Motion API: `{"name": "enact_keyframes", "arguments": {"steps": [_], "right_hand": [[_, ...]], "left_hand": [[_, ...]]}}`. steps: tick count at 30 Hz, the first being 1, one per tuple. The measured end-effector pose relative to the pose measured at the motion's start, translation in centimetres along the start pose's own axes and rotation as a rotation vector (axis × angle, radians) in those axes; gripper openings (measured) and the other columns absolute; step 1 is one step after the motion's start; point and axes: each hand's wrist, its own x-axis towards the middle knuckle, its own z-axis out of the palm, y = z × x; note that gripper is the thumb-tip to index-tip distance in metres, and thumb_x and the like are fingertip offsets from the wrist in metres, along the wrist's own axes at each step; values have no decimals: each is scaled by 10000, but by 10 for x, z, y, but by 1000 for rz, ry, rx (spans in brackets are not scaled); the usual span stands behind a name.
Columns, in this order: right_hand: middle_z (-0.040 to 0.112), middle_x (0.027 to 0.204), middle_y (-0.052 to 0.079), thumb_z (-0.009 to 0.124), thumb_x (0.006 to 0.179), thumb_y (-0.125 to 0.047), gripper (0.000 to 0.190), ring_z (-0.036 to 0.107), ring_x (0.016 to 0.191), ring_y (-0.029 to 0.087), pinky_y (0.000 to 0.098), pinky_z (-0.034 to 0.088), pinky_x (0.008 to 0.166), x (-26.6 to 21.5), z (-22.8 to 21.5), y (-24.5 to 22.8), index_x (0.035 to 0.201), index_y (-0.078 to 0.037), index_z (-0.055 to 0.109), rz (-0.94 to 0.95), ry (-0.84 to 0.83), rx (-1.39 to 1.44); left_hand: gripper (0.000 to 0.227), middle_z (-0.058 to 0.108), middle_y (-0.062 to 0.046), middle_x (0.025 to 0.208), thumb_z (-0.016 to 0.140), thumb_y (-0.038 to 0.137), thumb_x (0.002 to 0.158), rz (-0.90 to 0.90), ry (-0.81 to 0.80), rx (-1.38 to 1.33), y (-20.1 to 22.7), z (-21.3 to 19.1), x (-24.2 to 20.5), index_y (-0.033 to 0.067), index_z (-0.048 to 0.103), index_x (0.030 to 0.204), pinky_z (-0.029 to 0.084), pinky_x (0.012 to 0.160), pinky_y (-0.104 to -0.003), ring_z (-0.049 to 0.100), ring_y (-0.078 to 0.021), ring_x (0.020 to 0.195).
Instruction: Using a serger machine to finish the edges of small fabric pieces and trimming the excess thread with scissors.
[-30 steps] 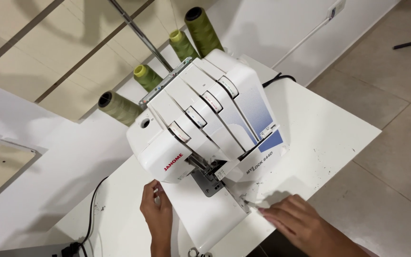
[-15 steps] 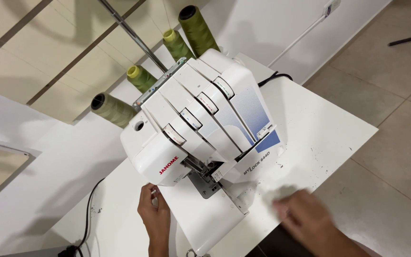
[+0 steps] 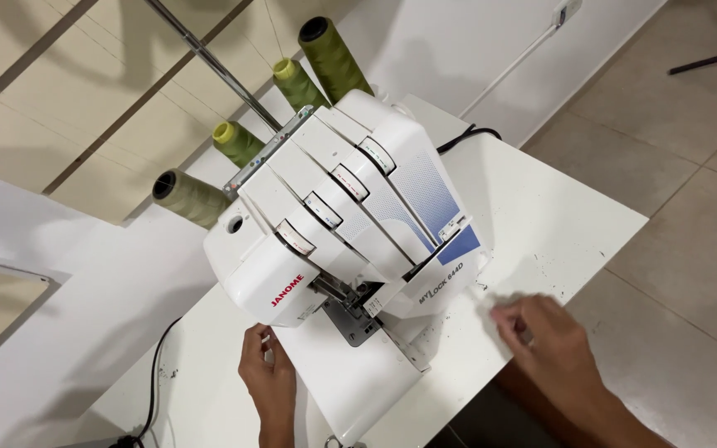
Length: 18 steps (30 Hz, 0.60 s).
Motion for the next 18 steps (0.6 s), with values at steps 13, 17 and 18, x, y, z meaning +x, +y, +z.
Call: {"name": "enact_keyframes", "arguments": {"steps": [13, 17, 18], "right_hand": [[798, 808, 38, 824, 958, -98, 105, 741, 640, 138, 230, 673, 523, 13, 37, -31, 952, -87, 720, -101, -97, 173], [840, 998, 90, 737, 1002, -234, 152, 762, 813, 214, 309, 665, 618, 36, -1, -3, 1041, -89, 760, 85, -70, -59], [839, 942, 57, 684, 1053, -262, 192, 728, 712, 175, 272, 630, 436, 45, -13, 2, 1092, -81, 735, 201, -121, -193]], "left_hand": [[238, 737, -118, 1146, 562, 40, 1041, 107, 51, 30, -26, 4, 5, 32, 688, 1242, 561, 905, -359, 669, -236, 995], [246, 720, -84, 1134, 556, 54, 1041, -12, 26, 22, -18, 2, 0, 52, 692, 1247, 537, 786, -358, 650, -240, 940], [275, 728, -98, 1152, 556, 40, 1030, -16, 14, 12, -18, 2, 0, 52, 694, 1267, 547, 792, -359, 667, -244, 948]]}}
